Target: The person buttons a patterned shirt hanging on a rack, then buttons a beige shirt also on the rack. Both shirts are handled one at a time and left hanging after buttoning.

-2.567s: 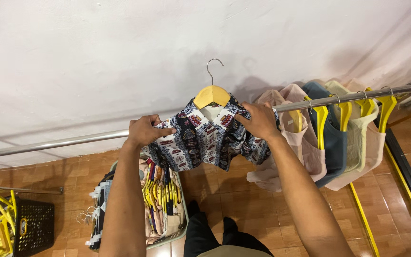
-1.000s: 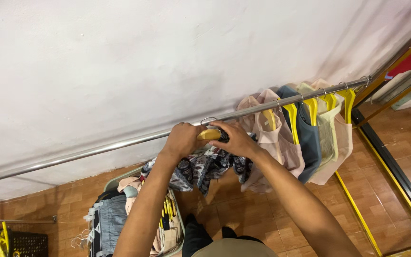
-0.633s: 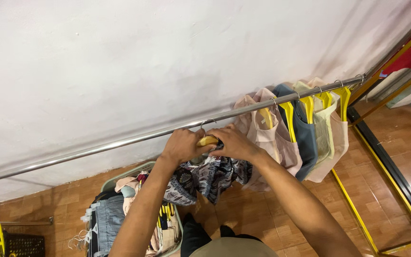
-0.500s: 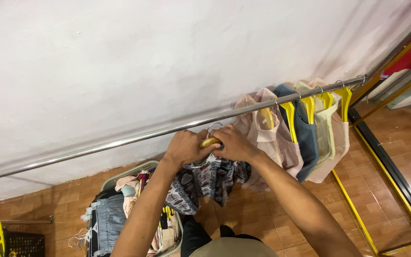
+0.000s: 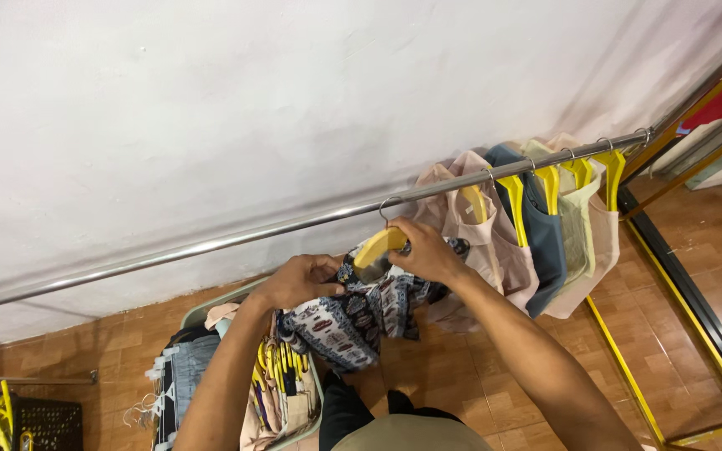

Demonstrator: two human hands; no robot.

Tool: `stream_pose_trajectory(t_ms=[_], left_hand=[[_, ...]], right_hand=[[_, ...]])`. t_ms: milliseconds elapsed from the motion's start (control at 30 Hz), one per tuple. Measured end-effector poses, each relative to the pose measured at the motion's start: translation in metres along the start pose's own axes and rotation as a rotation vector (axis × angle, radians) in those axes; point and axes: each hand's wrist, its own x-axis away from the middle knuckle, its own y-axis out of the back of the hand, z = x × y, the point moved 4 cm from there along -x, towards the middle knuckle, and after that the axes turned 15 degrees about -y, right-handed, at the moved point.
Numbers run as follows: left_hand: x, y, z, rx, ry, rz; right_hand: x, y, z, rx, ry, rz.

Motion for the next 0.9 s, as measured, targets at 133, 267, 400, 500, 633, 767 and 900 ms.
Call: stream_pose_trajectory(t_ms=[133, 267, 400, 500, 633, 767, 900], left_hand=[[0.008, -0.002, 0.008, -0.398, 0.078, 0.038], [0.01, -0.004, 0.017, -0.441, 0.102, -0.012], [0.018, 0.002, 0.047, -0.455, 0.182, -0.065], [0.026, 0.012, 0.072, -0.491, 0.201, -0.119], [0.046, 0.022, 0.115, -0.386, 0.37, -0.249], [0.059, 0.026, 0.147, -0.397, 0.348, -0.338], [0.069, 0.024, 0.173, -0.428, 0.347, -0.35]], right_hand=[[0.001, 0.006, -0.001, -0.013, 0.048, -0.109], [0.005, 0.013, 0.002, -0.034, 0.059, -0.188], [0.011, 0.016, -0.002, 0.006, -0.1, -0.249], [0.01, 0.011, -0.013, 0.06, -0.232, -0.191], [0.004, -0.018, -0.045, -0.134, -0.509, 0.185], [0.006, -0.054, -0.073, -0.206, -0.635, 0.374], [-0.002, -0.084, -0.097, -0.374, -0.595, 0.51]])
